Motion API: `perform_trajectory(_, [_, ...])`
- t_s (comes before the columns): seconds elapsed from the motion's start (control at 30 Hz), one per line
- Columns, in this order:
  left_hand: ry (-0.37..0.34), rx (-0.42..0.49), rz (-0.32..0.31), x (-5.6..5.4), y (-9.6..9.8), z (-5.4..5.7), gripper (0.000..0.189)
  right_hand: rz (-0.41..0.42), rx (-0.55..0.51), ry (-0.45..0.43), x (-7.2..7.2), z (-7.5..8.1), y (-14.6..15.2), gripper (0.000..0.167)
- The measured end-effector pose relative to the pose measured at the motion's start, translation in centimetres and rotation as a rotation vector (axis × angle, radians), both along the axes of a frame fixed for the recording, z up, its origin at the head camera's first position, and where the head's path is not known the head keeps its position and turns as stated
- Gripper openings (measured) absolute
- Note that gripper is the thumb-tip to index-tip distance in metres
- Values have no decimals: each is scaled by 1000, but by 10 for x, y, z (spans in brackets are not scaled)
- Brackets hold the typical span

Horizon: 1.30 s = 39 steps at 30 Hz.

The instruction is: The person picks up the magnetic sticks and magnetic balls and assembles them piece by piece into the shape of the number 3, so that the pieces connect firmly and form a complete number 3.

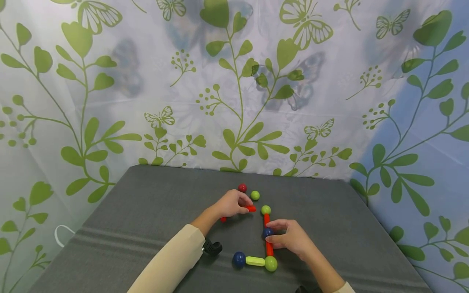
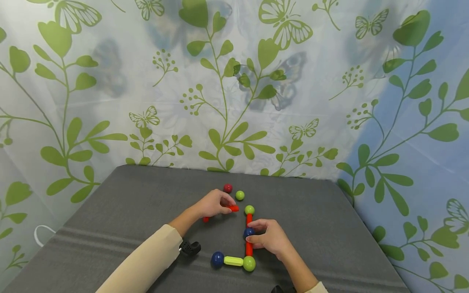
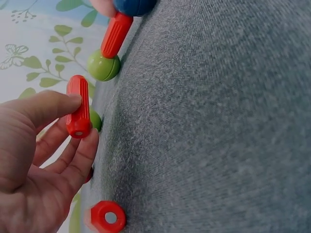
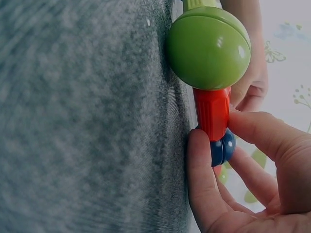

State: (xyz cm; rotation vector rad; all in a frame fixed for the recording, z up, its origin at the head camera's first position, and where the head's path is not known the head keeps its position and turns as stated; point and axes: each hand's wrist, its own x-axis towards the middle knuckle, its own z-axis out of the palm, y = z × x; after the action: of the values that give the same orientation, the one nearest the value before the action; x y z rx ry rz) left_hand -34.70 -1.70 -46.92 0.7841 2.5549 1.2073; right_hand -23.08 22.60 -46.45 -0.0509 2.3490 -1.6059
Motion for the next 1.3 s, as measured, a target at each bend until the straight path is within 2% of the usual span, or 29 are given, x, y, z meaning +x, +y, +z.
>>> perform_trajectory(0.23, [41,-64,-62,-5,10,3,16,-2,-8,-6,-1,2,0,50])
perform_trajectory(0.37, [24,-72,-61,-6,14,3,16,-4,-4,-10,-1,1,0,50])
perform_trajectory(0.63, [-37,-10,-56,-9,22,0,17,-4,-8,-16,-1,1,0,50])
perform_trajectory(1.03, [-32,-37,-23,-16,25,-3,18,-3,-11,-8,-1,-1,1,49])
perform_trajectory(1.3, [-14,-51,-28,-17,26,-5,17,4,-24,-5,-2,-2,1,53])
